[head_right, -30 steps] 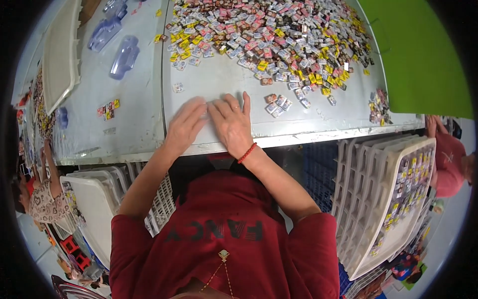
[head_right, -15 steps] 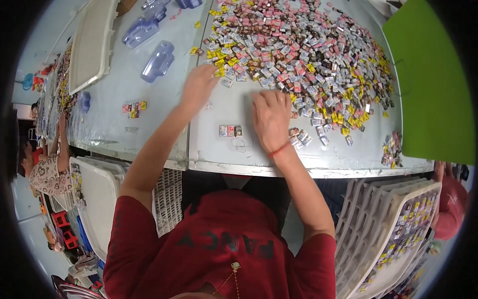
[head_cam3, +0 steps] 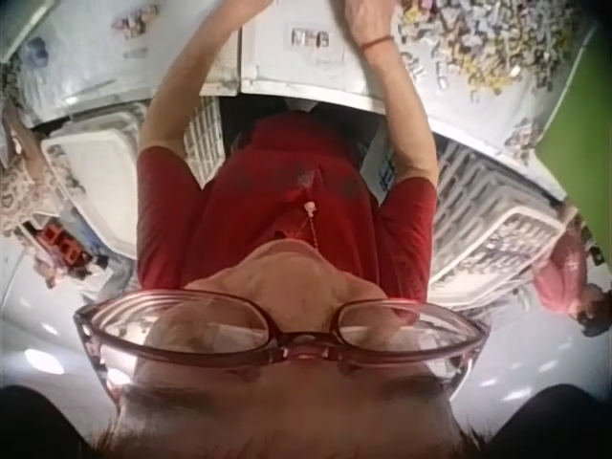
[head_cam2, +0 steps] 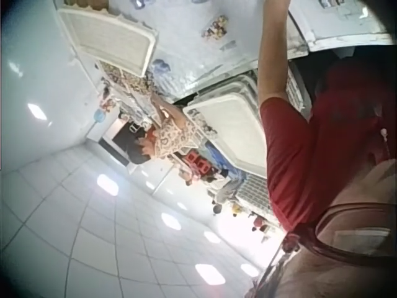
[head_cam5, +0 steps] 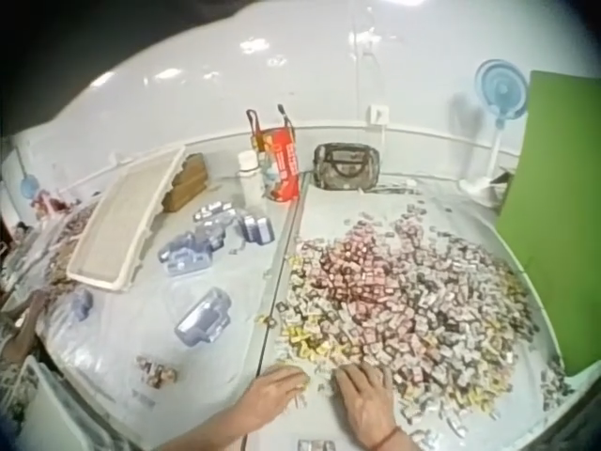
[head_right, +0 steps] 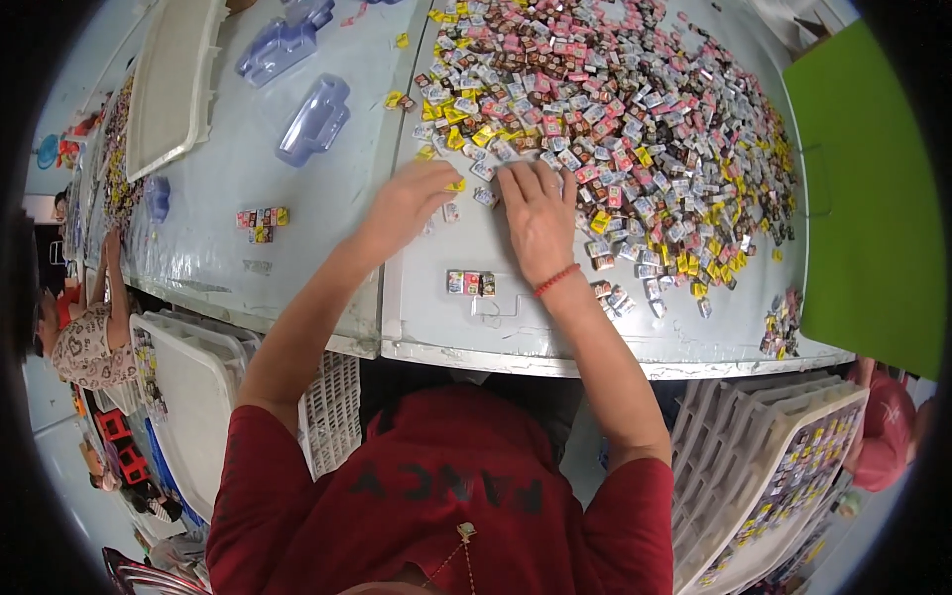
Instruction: The recorder is sorting and arranging small toy components onto packaging sheets at a factory workbench.
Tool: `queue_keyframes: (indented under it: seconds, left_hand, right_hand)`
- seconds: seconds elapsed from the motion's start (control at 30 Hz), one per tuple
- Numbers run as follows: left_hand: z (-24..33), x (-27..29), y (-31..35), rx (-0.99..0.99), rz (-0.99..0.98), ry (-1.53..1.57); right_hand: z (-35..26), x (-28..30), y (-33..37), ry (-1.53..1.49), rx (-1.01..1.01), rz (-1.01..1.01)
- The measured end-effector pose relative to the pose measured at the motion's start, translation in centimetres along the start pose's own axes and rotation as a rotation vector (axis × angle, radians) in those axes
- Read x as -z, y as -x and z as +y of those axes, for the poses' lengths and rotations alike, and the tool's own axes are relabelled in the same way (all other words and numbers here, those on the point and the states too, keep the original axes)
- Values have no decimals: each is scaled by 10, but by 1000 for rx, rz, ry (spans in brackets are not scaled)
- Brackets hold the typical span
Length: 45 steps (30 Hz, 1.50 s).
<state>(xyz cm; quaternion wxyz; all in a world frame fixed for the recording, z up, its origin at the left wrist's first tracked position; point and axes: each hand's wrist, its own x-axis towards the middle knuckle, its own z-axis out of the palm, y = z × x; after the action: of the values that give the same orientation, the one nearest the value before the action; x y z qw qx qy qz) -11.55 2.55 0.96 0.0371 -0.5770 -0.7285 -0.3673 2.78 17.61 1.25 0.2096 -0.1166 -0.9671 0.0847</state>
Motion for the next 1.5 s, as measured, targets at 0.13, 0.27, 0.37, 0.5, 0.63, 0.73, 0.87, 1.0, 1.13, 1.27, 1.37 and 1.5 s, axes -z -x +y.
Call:
queue_keyframes:
  seconds: [0.13,0.27,0.37,0.5,0.63,0.73,0.87,1.0,1.13,1.27,1.37,1.5]
  left_hand:
    - [-9,1,-9,-130,-101,-42]
    - [-2,-4,-10,65,-249,-31]
    - [3,-9,-13,86,-207,-110]
    - [1,-19,-20,-118,25,-88]
    - [-3,-21,-10,-144,-2,-34]
    - [-1,-15,-7,-83,-30,-47]
    - [-3,-8,0,25,-81,-74]
    - [-10,-15,10,-12,27,-34]
    - [-21,-11,3,7,-15,-78]
    - [-17,-13,1,69,77,-11]
    - [-15,-16,7,51,112,-30]
    - [-10,-13,13,73,74,-42]
  right_hand:
    - [6,6,-1,20,68,-16]
    - [21,6,-4,-8,107,-36]
    - [22,2,-7,-36,105,30]
    - [19,-4,-12,-64,131,127]
    - [5,3,-44,-99,-1,190]
    - [-7,0,-69,6,-10,156]
    - [-14,-19,-86,237,-147,-18]
    - [-3,-43,-84,316,-195,-63]
    - [16,-48,-94,188,-224,-80]
    - [8,-41,-88,216,-76,40]
    - [-9,-33,-90,236,-137,-38]
    - [-13,-30,-91,64,-242,-225]
